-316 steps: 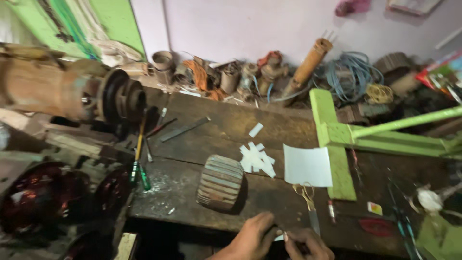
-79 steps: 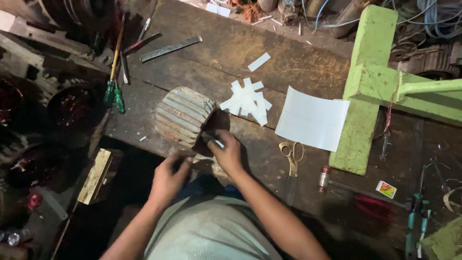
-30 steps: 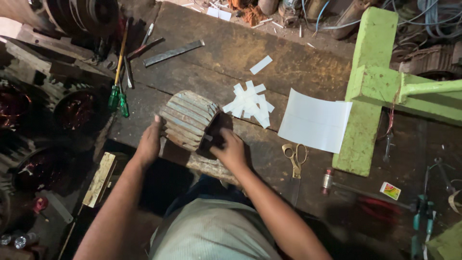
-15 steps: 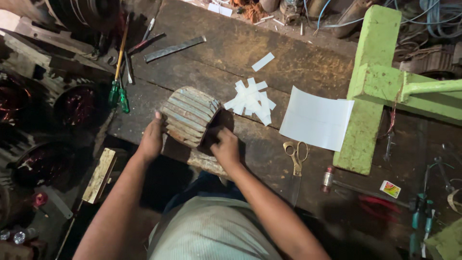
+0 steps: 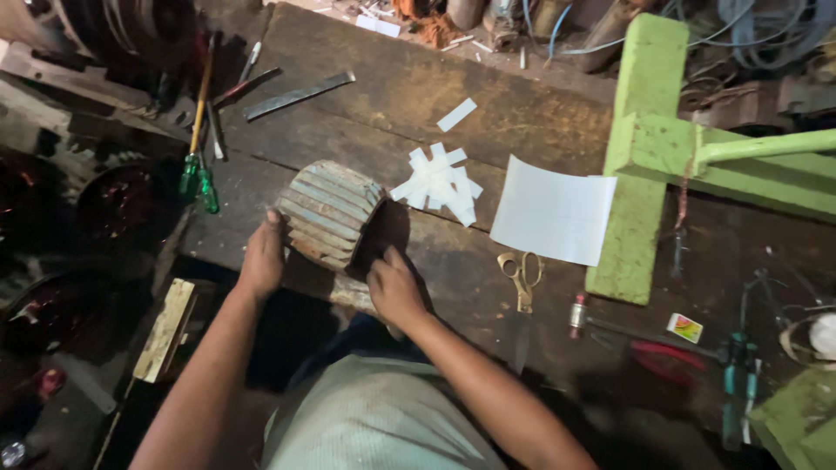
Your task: The person repeatedly cuts small rectangular pieces of white insulating material with scissors and inserts them into the slots of a cylindrical metal component on a workbench. The person handles the metal part and the cut pieces one at a time, placing each piece into a slot.
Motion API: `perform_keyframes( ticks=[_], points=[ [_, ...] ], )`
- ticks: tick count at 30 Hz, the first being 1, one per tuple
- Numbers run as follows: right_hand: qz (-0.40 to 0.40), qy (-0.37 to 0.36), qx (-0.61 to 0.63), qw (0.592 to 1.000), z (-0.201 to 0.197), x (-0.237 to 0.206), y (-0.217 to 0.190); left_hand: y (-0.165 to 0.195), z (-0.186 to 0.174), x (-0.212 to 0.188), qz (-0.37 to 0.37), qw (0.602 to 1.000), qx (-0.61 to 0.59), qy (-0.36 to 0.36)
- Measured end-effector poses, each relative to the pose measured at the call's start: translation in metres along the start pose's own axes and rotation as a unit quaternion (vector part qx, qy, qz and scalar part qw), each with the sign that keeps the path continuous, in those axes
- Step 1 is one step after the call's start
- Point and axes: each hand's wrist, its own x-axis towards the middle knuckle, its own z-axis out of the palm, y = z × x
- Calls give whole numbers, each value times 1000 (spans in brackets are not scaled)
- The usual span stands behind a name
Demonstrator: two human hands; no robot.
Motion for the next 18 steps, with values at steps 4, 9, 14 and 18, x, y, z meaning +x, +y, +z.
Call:
perform_keyframes(
  ticks=[4, 9, 14, 18],
  points=[
    [18, 36, -3, 999, 8, 0, 16, 4, 1, 0, -4, 1000, 10, 4],
    [135, 60, 62, 987, 36, -6, 12, 7, 2, -1, 27, 999, 27, 12],
    [146, 67, 48, 986, 43, -6, 7, 7, 0, -5, 14, 998, 64, 3],
    [158, 30, 66, 985, 40, 1, 6, 6, 1, -2, 46, 997, 58, 12]
  ],
)
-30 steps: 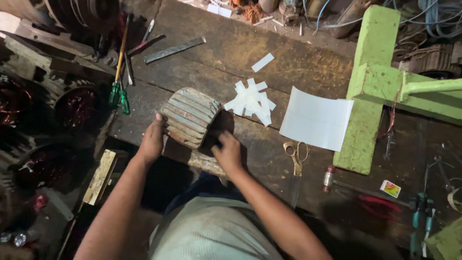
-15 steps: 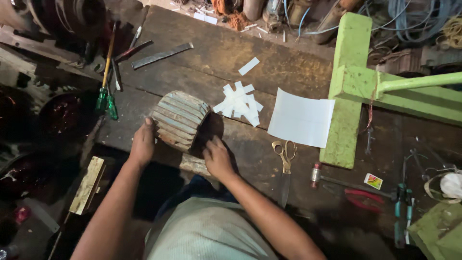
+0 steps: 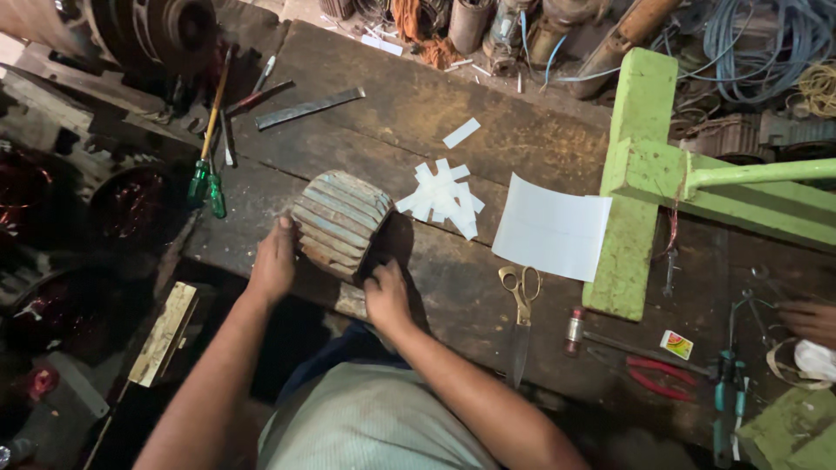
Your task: The person repeatedly cuts small rectangular pieces of white insulating material with scissors and inserts them into the slots of a cylindrical metal component on a workbench. The person handles the metal part and the cut pieces one at a time, placing each piece into a slot.
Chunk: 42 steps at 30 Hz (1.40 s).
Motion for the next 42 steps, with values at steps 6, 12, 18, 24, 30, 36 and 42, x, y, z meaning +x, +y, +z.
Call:
perform_keyframes(
  ticks=[6, 12, 18, 24, 30, 36, 42],
  points=[
    [-49, -7, -68, 996, 2, 9, -1, -5, 1, 1, -28, 999, -17, -4],
    [-82, -89, -73, 990, -35, 20, 2, -9, 0, 0, 2, 999, 37, 2],
    [-120, 110, -239, 957, -127, 46, 2, -12, -2, 6, -13, 999, 49, -13],
    [-180, 26, -425, 887, -160, 38, 5, 7, 0, -20, 155, 979, 62, 120],
    [-165, -125, -402, 892, -169, -50, 0, 31, 20, -110, 167, 965, 145, 140],
    [-190, -8, -369, 910, -155, -20, -11, 43, 73, -115, 215, 958, 151, -111],
    [-271, -80, -372, 884, -138, -21, 2, 47, 106, -95, 250, 958, 110, -90]
  ],
)
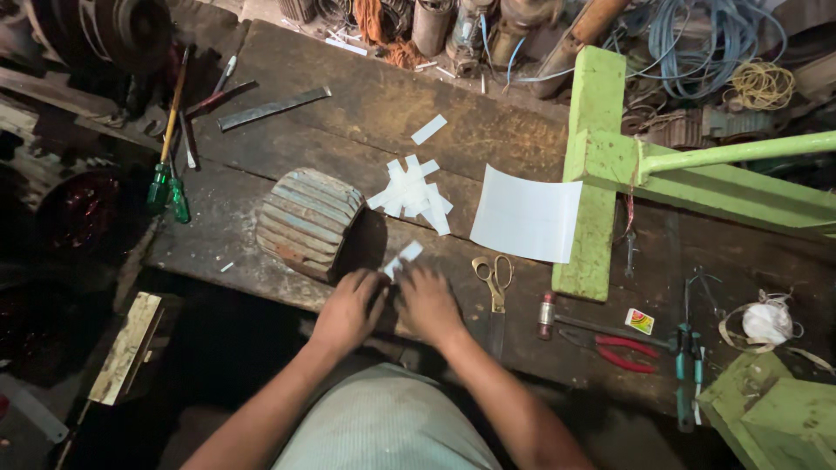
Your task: The person repeatedly cuts small rectangular pieces of white insulating material with scissors and inserts them into the slots of a cylindrical metal component on a workbench. The person handles the metal part and the cut pieces one at a time, placing each piece into a slot.
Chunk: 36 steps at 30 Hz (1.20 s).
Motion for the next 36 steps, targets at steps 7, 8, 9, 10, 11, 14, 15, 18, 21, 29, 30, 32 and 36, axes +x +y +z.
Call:
perform_keyframes(
  ticks=[7, 8, 9, 10, 11, 14, 15, 18, 21, 29, 30, 32, 36],
  points=[
    [-51, 16, 107, 993, -6, -69, -24, 4, -12, -16, -51, 994, -55, -75],
    [-36, 19, 127, 991, -13, -67, -27, 7, -15, -16, -46, 991, -83, -95],
    [32, 48, 176, 983, -21, -63, -31, 11, -20, -16, -41, 987, -110, -114],
    [99, 75, 225, 966, -30, -57, -36, 16, -24, -15, -22, 988, -111, -109],
    [167, 101, 271, 942, -42, -51, -41, 21, -28, -14, -4, 988, -113, -104],
    [201, 132, 322, 916, -88, -37, -50, 40, -37, -4, -28, 981, -158, -106],
    [173, 145, 323, 919, -103, -33, -54, 46, -40, -1, -50, 976, -180, -109],
    [120, 162, 307, 930, -141, -28, -67, 60, -51, 5, -37, 977, -201, -61],
    [119, 157, 263, 944, -162, -23, -80, 67, -61, 9, -20, 972, -231, -37],
    [38, 262, 125, 956, -153, -17, -88, 67, -79, 21, -35, 957, -275, -82],
    [60, 279, 140, 948, -147, -17, -86, 67, -81, 22, -38, 954, -283, -94],
    [106, 308, 173, 930, -131, -16, -81, 68, -83, 22, -97, 927, -331, -144],
    [222, 303, 310, 874, -98, -12, -69, 71, -85, 20, -91, 881, -454, -99]
  ],
)
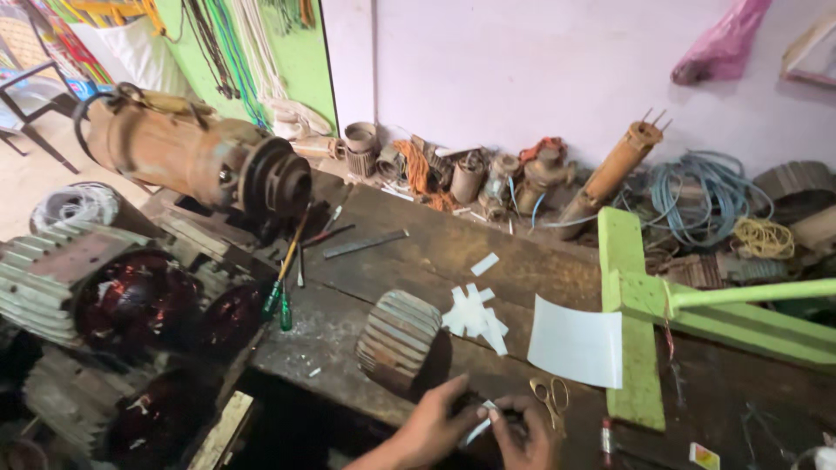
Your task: The person repeatedly cuts small rectangular pieces of white insulating material with scissors and inserts them into the slots of a cylindrical metal component on a workbench. The person handles the metal part and the cut pieces one at a time, placing each piece into a slot.
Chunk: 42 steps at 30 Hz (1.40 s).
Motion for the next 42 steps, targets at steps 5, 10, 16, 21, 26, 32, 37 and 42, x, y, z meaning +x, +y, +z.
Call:
perform_keyframes(
  ticks=[5, 10, 16, 21, 26, 32, 37, 42],
  points=[
    [59, 37, -118, 991, 2, -13, 33, 4, -11, -3, 18, 999, 48, -4],
    [17, -15, -91, 996, -4, -27, 70, 11, -20, -5, 4, 999, 31, -26],
    [60, -49, 76, 994, -5, -53, 94, 7, -30, -14, 93, 987, 114, -58],
    [55, -69, 78, 993, -12, -68, 102, 0, -47, -19, 242, 945, 182, -127],
    [104, 11, 0, 995, 3, -77, 90, 2, -38, -33, 229, 953, 189, -55],
    [261, 49, -21, 964, -13, -73, -5, 3, -42, -22, 132, 963, 170, -160],
    [142, 25, -132, 981, -9, -64, -95, -8, -32, -19, 120, 969, 188, -111],
    [173, 18, -53, 983, -11, -45, -130, -22, -22, -13, 137, 971, 178, -87]
  ],
)
